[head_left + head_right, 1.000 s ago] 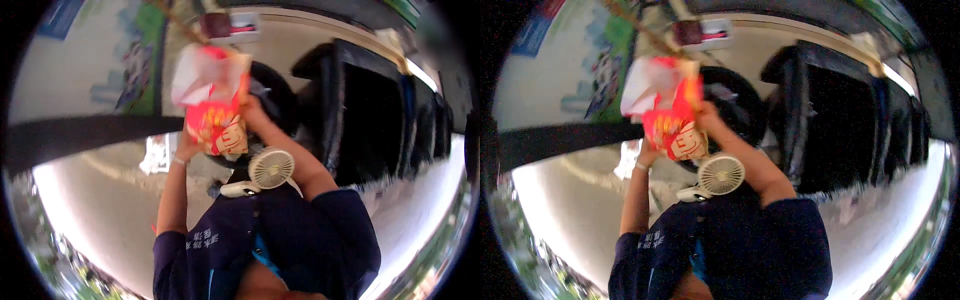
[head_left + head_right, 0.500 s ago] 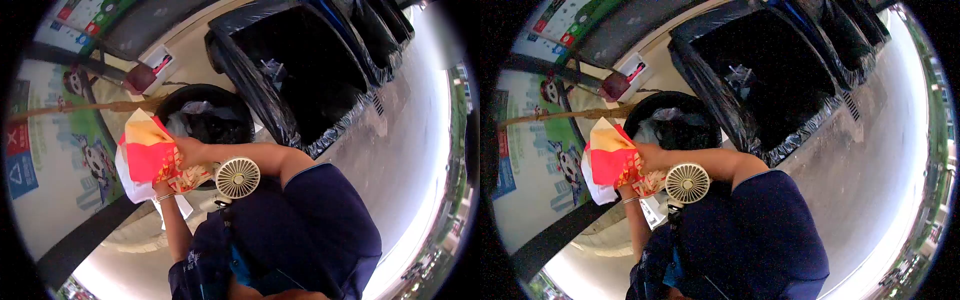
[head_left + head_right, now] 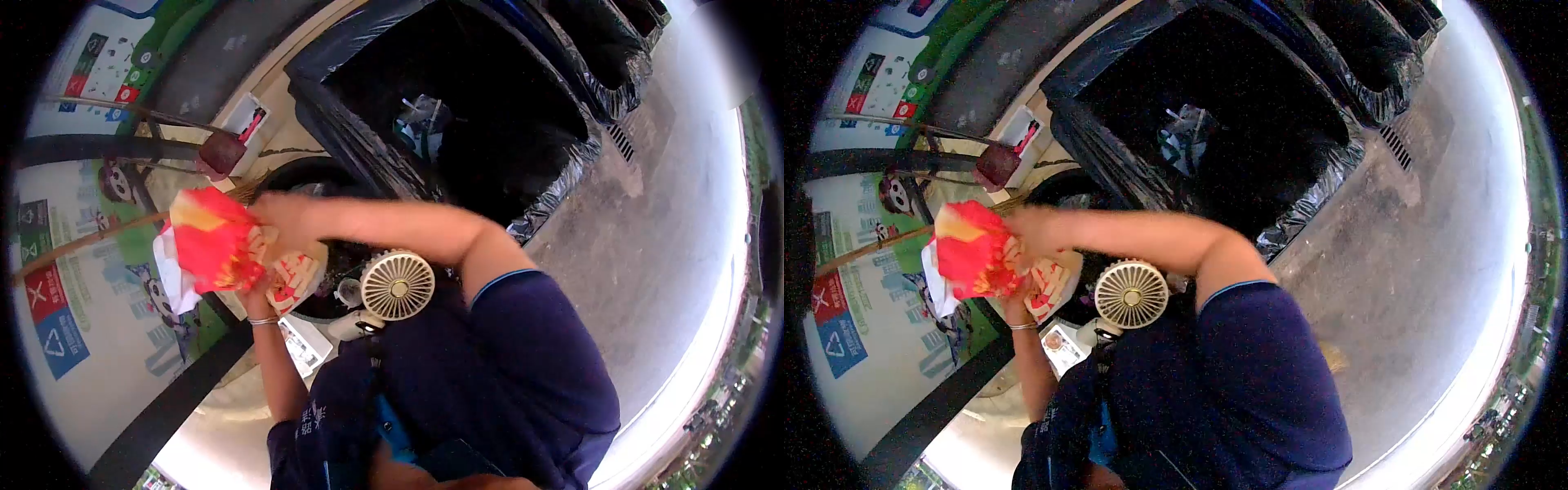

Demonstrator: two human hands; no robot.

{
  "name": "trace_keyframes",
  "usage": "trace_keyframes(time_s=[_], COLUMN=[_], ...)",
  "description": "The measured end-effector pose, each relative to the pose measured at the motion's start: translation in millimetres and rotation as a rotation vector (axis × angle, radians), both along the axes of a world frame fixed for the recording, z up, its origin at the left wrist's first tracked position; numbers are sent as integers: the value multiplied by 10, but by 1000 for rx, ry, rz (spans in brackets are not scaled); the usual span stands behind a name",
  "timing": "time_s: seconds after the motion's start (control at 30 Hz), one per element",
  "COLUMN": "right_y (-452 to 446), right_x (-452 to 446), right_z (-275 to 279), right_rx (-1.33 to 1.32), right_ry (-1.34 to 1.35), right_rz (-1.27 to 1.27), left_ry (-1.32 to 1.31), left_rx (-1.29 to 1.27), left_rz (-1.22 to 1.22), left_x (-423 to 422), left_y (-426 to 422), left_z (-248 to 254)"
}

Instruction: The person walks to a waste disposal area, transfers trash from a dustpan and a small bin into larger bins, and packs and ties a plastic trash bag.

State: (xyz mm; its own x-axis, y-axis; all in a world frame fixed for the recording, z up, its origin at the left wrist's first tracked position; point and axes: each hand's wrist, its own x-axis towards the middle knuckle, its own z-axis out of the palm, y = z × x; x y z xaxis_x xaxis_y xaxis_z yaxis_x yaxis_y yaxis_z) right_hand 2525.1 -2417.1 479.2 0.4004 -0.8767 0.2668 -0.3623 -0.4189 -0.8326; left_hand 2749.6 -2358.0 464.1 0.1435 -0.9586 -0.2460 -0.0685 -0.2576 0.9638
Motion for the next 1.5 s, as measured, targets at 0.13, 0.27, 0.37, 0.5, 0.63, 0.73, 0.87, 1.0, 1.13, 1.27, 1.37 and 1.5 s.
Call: trace_keyframes(time_s=[0.13,0.27,0.37,0.5,0.63,0.73,0.87,1.0,1.13,1.27,1.37,1.5], right_y=[-215,-649,-684,-66,567,866,674,375,174,14,166,293], right_x=[-1893,-2999,-3124,-2630,-2047,-1882,-1996,-2255,-2358,-2412,-2428,-2484], right_z=[418,-995,-2613,-3351,-4312,-4393,-4458,-3668,-3724,-4078,-3988,-3729], right_rx=[109,545,645,785,937,1003,925,680,859,1095,990,834], right_ry=[-483,-594,-288,232,453,585,624,721,638,496,698,509], right_rz=[-295,-986,-1032,-789,-878,-705,-543,-589,-615,-726,-552,-778], left_ry=[214,95,-66,-360,-492,-440,-636,-744,-951,-847,-966,-988], left_rx=[10,73,117,161,366,485,437,372,386,383,336,265], left_rz=[201,289,243,225,202,321,172,15,-90,-87,-157,-236], left_x=[149,686,721,976,1134,1172,1258,1176,1168,1109,1170,1337], left_y=[302,639,904,1216,1545,1760,1845,1804,1810,1818,1835,1837], left_z=[78,-226,-202,-214,-101,-125,-230,-166,-104,-115,-153,-168])
